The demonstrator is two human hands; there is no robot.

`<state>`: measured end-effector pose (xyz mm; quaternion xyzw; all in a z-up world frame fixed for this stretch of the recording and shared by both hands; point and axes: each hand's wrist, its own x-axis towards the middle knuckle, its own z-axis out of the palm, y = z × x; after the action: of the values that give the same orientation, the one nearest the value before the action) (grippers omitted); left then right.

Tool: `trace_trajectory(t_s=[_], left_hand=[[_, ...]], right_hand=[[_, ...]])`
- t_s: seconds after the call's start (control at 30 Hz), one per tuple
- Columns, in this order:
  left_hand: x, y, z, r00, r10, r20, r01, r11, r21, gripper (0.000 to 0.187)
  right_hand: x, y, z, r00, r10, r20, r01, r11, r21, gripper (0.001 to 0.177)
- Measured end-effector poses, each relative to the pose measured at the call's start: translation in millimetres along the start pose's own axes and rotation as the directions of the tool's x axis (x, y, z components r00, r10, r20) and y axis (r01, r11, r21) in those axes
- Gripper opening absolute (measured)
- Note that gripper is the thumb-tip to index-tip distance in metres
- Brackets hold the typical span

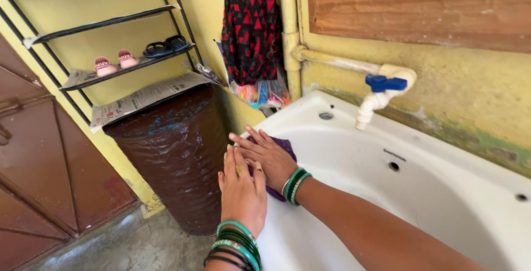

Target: The person wipes the inside and outside of a wall-mounted sink using a purple cloth.

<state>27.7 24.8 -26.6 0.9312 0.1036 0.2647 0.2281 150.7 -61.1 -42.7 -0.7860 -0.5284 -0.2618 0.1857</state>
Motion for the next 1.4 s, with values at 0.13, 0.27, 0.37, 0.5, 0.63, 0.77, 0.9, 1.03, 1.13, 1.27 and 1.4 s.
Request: trace_trajectory(t_s=[0.13,0.27,0.37,0.5,0.63,0.77,0.9,1.03,1.13,1.27,1.4], left_hand=[[0,6,-7,0.992,0.044,0.117,-0.075,0.957,0.278,0.075],[4,20,-17,0.933,-0.103,0.346,-0.061,0.900,0.431,0.081],[3,25,-23,0.907,-0.140,0.397,-0.070,0.880,0.471,0.080],[4,29,-27,0.879,-0.179,0.443,-0.072,0.868,0.492,0.079],[4,28,-26,0.879,-0.167,0.447,-0.091,0.861,0.501,0.076],[4,24,-21,0.885,-0.167,0.434,-0.071,0.874,0.480,0.075],[3,20,-15,0.912,-0.132,0.389,-0.064,0.889,0.452,0.075],[1,21,-17,0.915,-0.123,0.385,-0.069,0.890,0.450,0.073],[-1,29,-29,0.940,-0.042,0.338,-0.117,0.891,0.438,0.072],[-4,35,-48,0.811,0.128,0.571,-0.354,0.885,0.304,0.042],[3,23,-39,0.819,0.311,0.482,-0.404,0.909,0.101,0.046]], right_hand=[[6,10,-2,0.994,-0.084,-0.070,0.065,0.966,-0.249,0.055],[14,22,-17,0.992,-0.102,-0.078,0.076,0.958,-0.278,0.053],[18,51,-31,0.985,0.141,0.102,-0.093,0.920,-0.380,0.046],[-13,98,-54,0.971,0.201,-0.126,-0.236,0.881,-0.411,0.051],[-48,110,-72,0.945,0.324,-0.031,-0.297,0.820,-0.490,0.044],[-78,95,-92,0.948,0.313,-0.059,-0.289,0.768,-0.572,0.052],[-100,67,-113,0.944,0.330,0.027,-0.209,0.658,-0.724,0.065],[-120,27,-117,0.788,0.495,0.365,-0.133,0.716,-0.685,0.082],[-133,-14,-110,0.359,0.663,0.657,-0.223,0.744,-0.629,0.091],[-120,-34,-106,0.069,0.720,0.691,-0.451,0.640,-0.622,0.107],[-127,-47,-70,0.174,0.442,0.880,-0.559,0.780,-0.281,0.099]])
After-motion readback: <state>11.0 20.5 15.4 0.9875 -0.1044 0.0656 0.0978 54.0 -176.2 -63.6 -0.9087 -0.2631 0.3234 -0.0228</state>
